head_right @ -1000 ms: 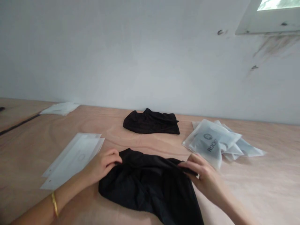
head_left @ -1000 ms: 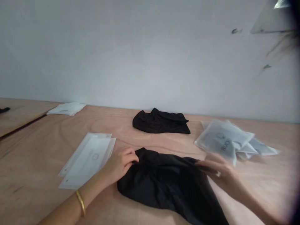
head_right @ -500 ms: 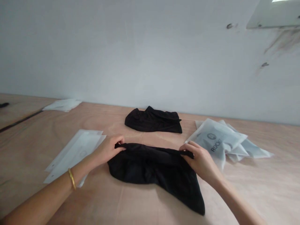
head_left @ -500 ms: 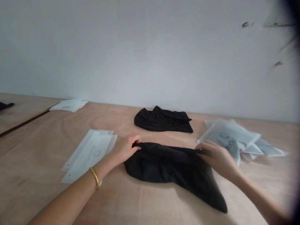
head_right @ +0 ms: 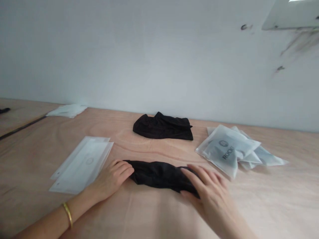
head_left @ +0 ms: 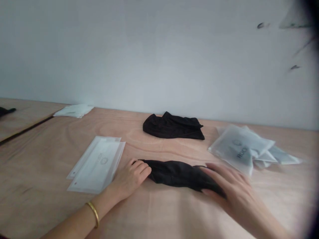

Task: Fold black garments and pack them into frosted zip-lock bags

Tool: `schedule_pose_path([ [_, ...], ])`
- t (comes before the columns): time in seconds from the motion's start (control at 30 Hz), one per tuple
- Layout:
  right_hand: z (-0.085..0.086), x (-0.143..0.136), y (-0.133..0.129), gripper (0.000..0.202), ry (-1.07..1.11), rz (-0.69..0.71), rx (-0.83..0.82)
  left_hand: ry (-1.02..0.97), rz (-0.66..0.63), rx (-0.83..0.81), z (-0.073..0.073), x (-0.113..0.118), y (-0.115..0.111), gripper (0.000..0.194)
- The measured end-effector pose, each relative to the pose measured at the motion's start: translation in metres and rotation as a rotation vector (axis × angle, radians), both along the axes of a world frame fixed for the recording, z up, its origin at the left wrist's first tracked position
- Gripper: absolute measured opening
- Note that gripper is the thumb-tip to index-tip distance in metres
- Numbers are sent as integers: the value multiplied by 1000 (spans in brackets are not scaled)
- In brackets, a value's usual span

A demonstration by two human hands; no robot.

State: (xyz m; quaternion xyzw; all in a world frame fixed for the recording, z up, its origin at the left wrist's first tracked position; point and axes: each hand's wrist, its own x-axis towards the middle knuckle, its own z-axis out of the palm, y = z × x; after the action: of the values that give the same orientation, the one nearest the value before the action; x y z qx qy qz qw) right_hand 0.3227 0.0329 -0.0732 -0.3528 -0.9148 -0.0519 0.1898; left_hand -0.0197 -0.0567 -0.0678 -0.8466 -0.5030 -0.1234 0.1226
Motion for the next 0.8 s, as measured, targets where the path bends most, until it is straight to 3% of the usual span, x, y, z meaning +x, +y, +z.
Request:
schedule_pose_path([
  [0.13, -6, -67, -41, 49, -62, 223, -69, -104, 15, 245, 24, 22, 10, 20],
  [0.23, -21, -78, -56, 51, -87, 276, -45, -255, -14, 343, 31, 55, 18, 29],
  [0.3, -23, -68, -59, 46, -76, 308, -65, -385, 15, 190, 26, 77, 28, 52],
  [0.37, -20, -52, -62, 31, -33, 314, -121, -548, 136, -105, 17, 91, 39, 72],
  [0.47, -16, -37, -67, 21, 132, 215, -99, -730, 341, -389, 6, 100, 48, 64],
  [0.53, -17, -39, -68, 44, 223, 133, -4, -772, 411, -428, 8, 104, 43, 49],
  [0.6, -18, -44, -63, 60, 264, 75, 56, -968, 384, -556, 16, 109, 28, 41],
  [0.73, -8, -43, -54, 32, 368, 97, 1, -1717, 213, -992, 28, 115, -14, 41],
  [0.8, -2, -37, -61, 28, 433, 204, -58, -1808, 197, -1042, 25, 114, -28, 48],
])
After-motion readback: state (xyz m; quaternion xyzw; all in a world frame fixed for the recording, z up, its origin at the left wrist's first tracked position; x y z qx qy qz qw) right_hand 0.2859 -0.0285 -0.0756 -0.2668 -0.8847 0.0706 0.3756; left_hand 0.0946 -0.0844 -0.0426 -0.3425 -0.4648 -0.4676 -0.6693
